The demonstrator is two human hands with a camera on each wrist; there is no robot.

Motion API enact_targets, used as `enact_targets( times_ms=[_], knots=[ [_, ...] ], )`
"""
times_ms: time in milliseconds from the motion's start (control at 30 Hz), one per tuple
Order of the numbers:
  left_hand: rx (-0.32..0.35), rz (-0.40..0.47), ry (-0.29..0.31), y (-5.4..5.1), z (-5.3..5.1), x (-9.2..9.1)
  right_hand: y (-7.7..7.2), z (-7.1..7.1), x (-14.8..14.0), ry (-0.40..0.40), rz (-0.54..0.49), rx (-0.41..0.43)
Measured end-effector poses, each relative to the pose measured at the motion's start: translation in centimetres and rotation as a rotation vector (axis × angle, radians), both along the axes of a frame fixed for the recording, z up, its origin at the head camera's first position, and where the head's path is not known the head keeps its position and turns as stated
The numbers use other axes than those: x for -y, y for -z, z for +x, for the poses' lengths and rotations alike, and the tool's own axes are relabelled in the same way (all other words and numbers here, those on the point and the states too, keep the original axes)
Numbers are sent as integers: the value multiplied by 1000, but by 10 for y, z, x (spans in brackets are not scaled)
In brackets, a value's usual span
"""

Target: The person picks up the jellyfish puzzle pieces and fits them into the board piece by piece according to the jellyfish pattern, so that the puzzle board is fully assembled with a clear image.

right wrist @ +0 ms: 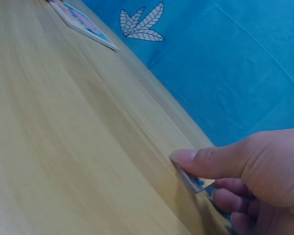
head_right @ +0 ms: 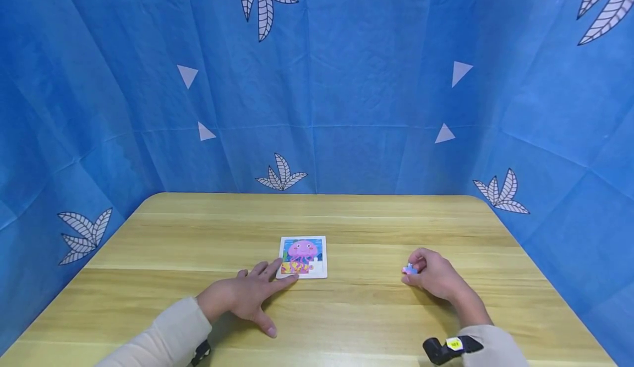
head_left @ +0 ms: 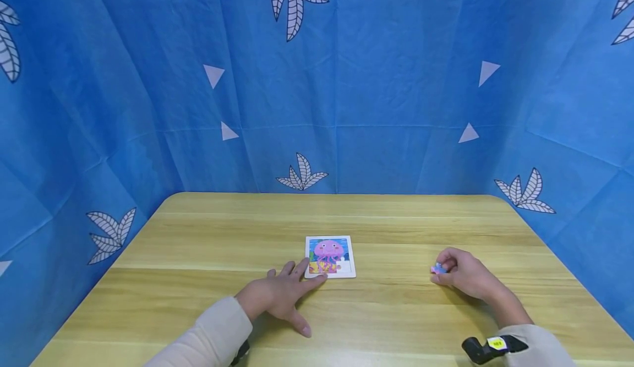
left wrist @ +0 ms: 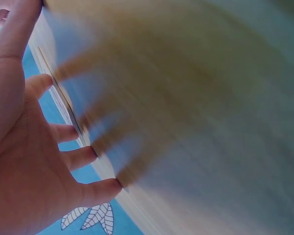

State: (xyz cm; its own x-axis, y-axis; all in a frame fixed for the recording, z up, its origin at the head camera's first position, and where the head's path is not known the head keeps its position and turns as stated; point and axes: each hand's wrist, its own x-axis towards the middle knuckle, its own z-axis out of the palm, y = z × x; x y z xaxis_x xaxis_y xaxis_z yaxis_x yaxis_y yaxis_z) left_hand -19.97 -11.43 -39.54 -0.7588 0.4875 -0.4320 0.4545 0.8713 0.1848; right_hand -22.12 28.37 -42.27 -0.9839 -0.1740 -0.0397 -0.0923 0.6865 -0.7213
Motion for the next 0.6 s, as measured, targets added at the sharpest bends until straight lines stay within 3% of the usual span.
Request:
enact_targets(
  times_ms=[600],
  knots=[
    [-27,8,23,0,1,-1,7,-11,39,-65,-135,-69]
  ],
)
